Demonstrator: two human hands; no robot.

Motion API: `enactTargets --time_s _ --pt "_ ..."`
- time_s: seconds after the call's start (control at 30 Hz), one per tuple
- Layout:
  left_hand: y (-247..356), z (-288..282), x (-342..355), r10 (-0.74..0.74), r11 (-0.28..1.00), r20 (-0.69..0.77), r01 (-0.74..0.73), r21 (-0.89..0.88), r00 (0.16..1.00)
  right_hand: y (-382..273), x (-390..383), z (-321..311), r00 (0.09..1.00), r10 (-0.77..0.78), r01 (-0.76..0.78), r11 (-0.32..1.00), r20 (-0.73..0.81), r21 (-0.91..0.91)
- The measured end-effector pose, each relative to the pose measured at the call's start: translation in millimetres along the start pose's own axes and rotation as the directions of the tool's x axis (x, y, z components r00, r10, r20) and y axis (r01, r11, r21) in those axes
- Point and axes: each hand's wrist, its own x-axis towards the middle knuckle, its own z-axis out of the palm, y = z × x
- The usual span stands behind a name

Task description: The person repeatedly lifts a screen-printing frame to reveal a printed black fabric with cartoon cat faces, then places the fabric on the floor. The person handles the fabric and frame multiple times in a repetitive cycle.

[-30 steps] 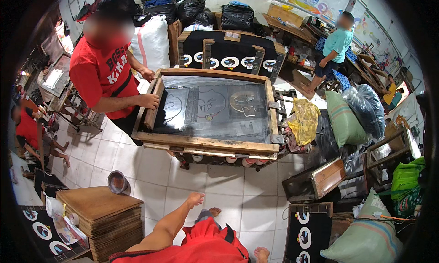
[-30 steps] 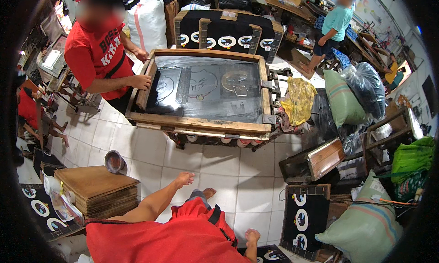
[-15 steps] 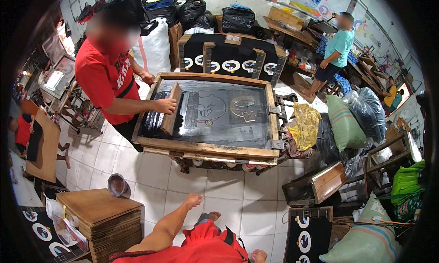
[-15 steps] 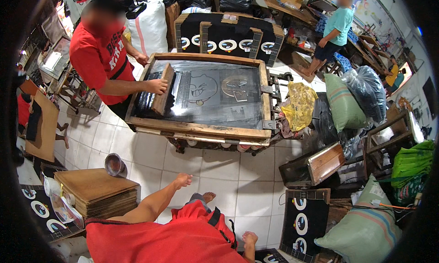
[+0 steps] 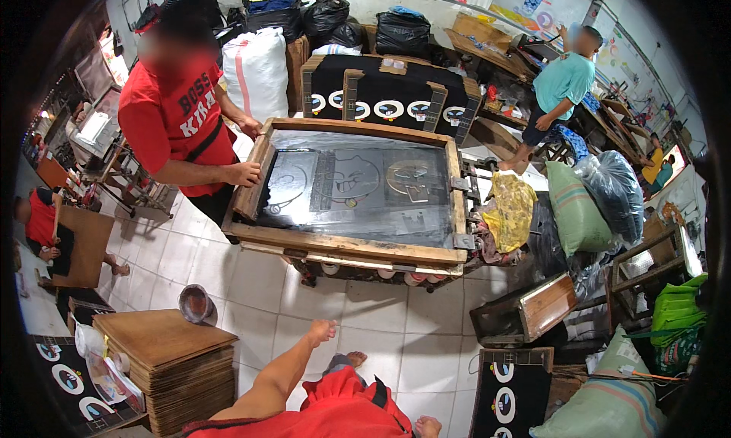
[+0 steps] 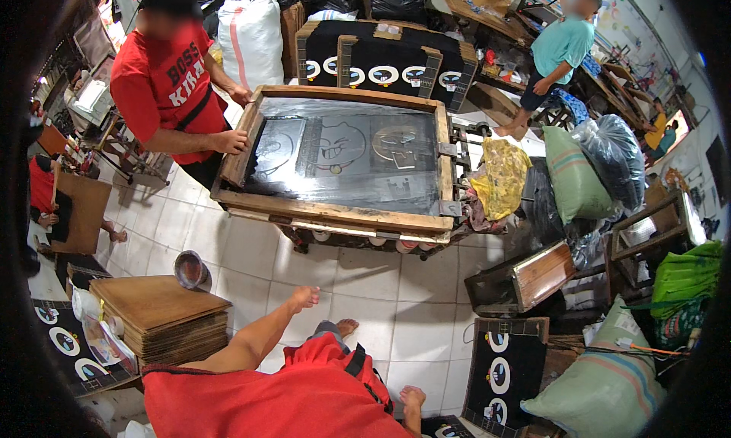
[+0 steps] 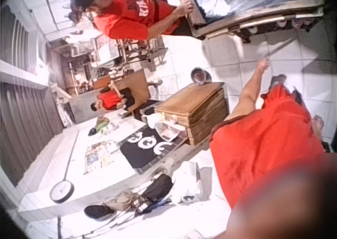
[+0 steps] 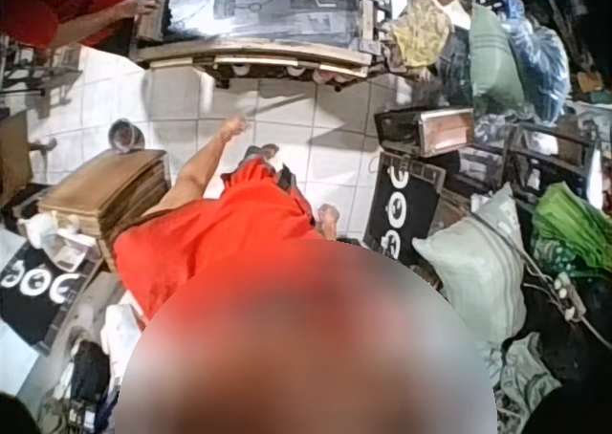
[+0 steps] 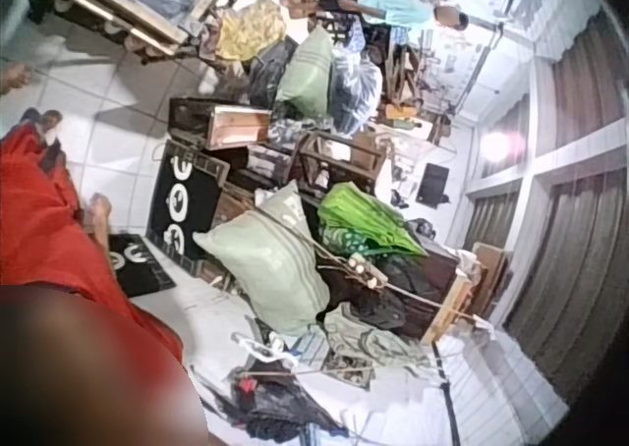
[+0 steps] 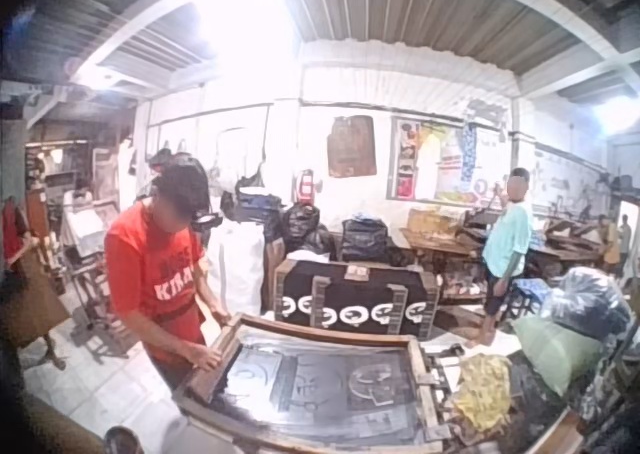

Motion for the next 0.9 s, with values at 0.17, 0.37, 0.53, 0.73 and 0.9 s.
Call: enactTargets --time_s 0.17,0.37,0.53,0.73,0.9 --pt "31.7 0.6 5.5 0.048 0.989 0.001 -0.047 -0.138 0.999 -12.7 -10.9 1.8 0.997 0.07 -0.071 0.997 -0.01 -0.041" --pt "64.7 6.5 -0.4 0.091 0.972 0.009 -0.087 -0.217 0.996 -9.0 -2.3 -5.4 0.999 0.036 -0.035 0.998 0.009 -0.056" --pt "61.0 10.4 -7.9 0.064 0.975 -0.01 -0.065 -0.212 0.998 -4.9 3.0 -6.3 1.0 0.011 -0.01 0.997 0.017 -0.078" --pt "28.4 -1.2 -3.4 0.015 0.979 -0.007 -0.016 -0.202 1.0 -6.8 1.0 1.3 0.999 0.021 -0.018 0.995 0.027 -0.101" --pt "6.0 -10.9 -7.4 -0.044 0.98 -0.065 0.031 -0.194 0.997 -17.5 -2.7 6.3 1.0 -0.008 0.011 0.988 0.023 -0.156"
